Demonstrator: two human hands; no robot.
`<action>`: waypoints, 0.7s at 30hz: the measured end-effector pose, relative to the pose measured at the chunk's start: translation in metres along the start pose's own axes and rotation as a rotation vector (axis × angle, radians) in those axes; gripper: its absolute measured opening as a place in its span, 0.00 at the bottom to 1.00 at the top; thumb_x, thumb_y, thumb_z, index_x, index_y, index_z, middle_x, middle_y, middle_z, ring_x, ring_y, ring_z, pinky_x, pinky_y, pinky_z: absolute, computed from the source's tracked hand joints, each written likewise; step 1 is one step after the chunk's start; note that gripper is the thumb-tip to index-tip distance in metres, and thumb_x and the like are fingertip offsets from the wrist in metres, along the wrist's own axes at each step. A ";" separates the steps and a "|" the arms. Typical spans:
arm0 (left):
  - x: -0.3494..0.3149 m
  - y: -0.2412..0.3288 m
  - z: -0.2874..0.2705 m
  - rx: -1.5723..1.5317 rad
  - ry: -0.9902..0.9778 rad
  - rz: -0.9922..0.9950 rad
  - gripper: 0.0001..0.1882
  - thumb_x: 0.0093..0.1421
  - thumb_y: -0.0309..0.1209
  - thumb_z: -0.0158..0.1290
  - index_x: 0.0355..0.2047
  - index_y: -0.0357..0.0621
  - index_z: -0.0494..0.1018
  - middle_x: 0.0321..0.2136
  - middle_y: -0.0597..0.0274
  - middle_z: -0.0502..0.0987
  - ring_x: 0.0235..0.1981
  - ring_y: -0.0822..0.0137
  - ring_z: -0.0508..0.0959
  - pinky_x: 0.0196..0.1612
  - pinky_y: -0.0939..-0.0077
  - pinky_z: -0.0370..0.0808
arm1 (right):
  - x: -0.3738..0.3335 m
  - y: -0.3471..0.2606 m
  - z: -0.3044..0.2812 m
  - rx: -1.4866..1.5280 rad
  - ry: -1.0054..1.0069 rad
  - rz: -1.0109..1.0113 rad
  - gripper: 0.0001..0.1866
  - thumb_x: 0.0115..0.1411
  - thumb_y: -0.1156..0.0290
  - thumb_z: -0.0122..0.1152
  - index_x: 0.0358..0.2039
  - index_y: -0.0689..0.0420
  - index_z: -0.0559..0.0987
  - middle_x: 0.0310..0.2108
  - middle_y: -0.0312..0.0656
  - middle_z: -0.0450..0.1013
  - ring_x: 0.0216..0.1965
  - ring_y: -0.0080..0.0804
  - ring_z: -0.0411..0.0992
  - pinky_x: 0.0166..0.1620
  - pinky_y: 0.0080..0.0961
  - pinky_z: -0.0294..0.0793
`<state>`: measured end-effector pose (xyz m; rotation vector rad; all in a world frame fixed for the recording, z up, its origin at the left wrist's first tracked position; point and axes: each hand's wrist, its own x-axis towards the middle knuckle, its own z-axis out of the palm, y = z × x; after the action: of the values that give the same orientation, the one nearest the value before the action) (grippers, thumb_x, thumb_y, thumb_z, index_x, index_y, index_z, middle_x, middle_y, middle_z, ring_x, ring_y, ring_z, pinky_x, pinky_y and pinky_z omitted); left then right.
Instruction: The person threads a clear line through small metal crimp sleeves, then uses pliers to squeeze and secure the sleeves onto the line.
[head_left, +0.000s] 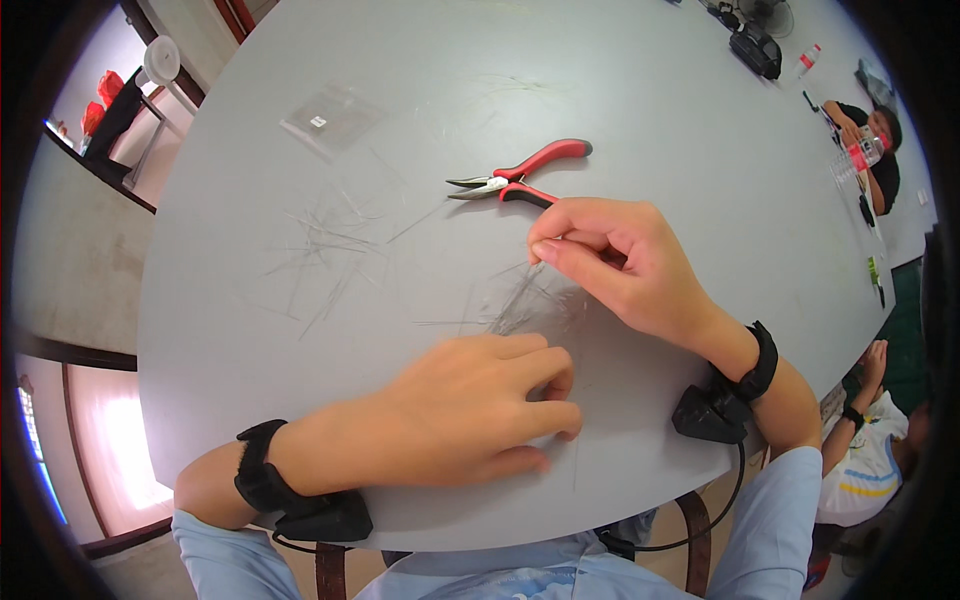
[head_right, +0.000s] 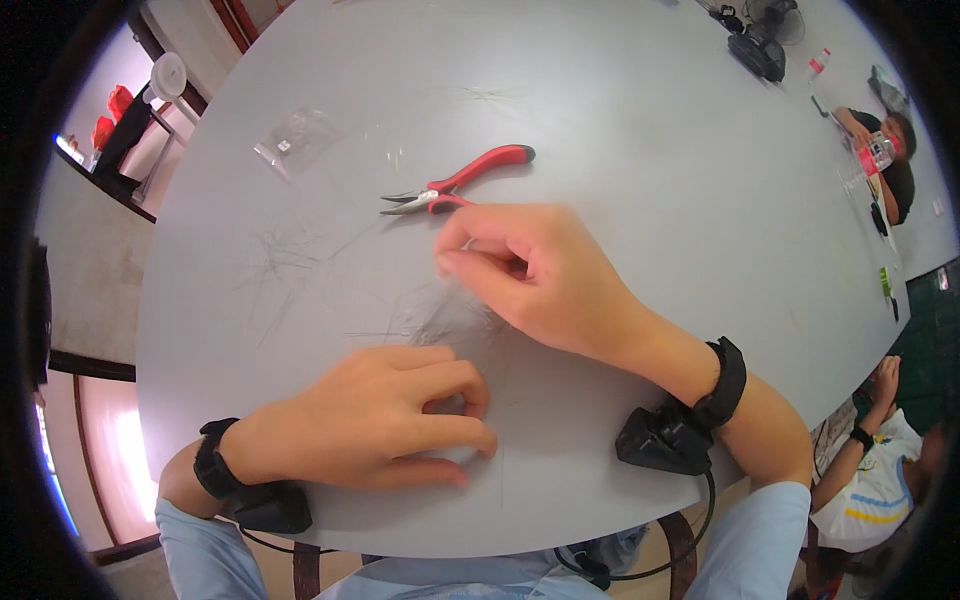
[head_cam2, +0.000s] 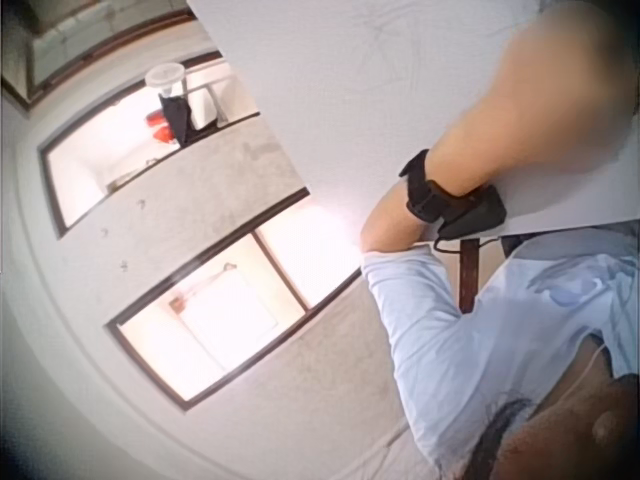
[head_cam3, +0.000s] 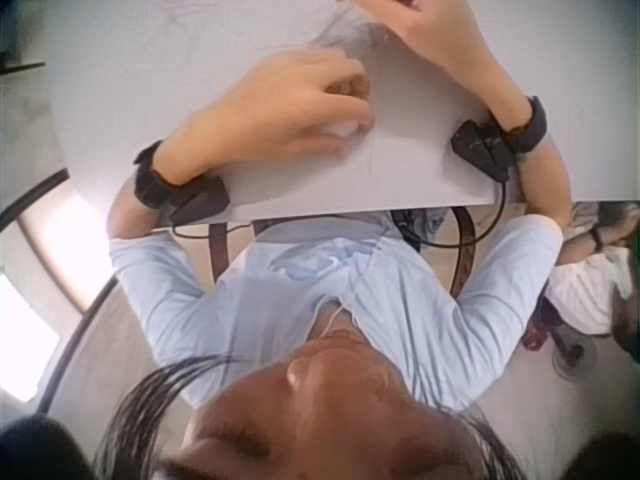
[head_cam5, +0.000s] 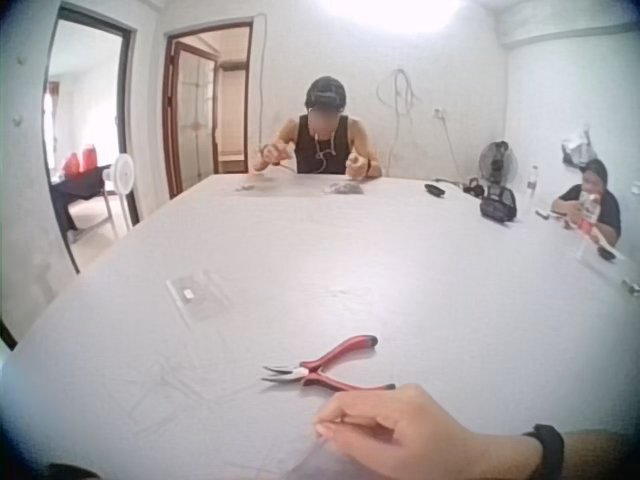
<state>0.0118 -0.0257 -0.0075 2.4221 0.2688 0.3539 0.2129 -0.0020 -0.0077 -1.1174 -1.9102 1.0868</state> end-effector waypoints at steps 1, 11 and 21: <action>0.001 -0.001 0.002 -0.001 0.017 0.000 0.11 0.47 0.33 0.59 0.33 0.52 0.72 0.32 0.66 0.69 0.31 0.63 0.71 0.30 0.70 0.69 | 0.001 0.001 0.001 0.015 0.025 -0.017 0.03 0.57 0.77 0.52 0.28 0.61 0.73 0.15 0.28 0.61 0.17 0.12 0.53 0.21 0.15 0.51; 0.002 -0.002 0.008 0.070 0.119 0.036 0.08 0.49 0.33 0.57 0.32 0.54 0.73 0.31 0.64 0.68 0.29 0.64 0.71 0.28 0.70 0.68 | -0.001 0.000 0.003 0.025 0.005 -0.025 0.03 0.56 0.75 0.55 0.25 0.59 0.73 0.10 0.29 0.56 0.15 0.15 0.51 0.19 0.18 0.50; 0.001 -0.009 0.008 0.051 0.138 -0.002 0.07 0.50 0.30 0.57 0.28 0.48 0.70 0.31 0.63 0.69 0.29 0.62 0.72 0.29 0.71 0.69 | 0.000 0.002 0.003 0.022 0.013 -0.021 0.03 0.55 0.76 0.55 0.25 0.59 0.73 0.10 0.31 0.54 0.15 0.17 0.50 0.20 0.19 0.50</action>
<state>0.0143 -0.0239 -0.0190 2.4508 0.3447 0.5206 0.2111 -0.0029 -0.0106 -1.0875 -1.8919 1.0837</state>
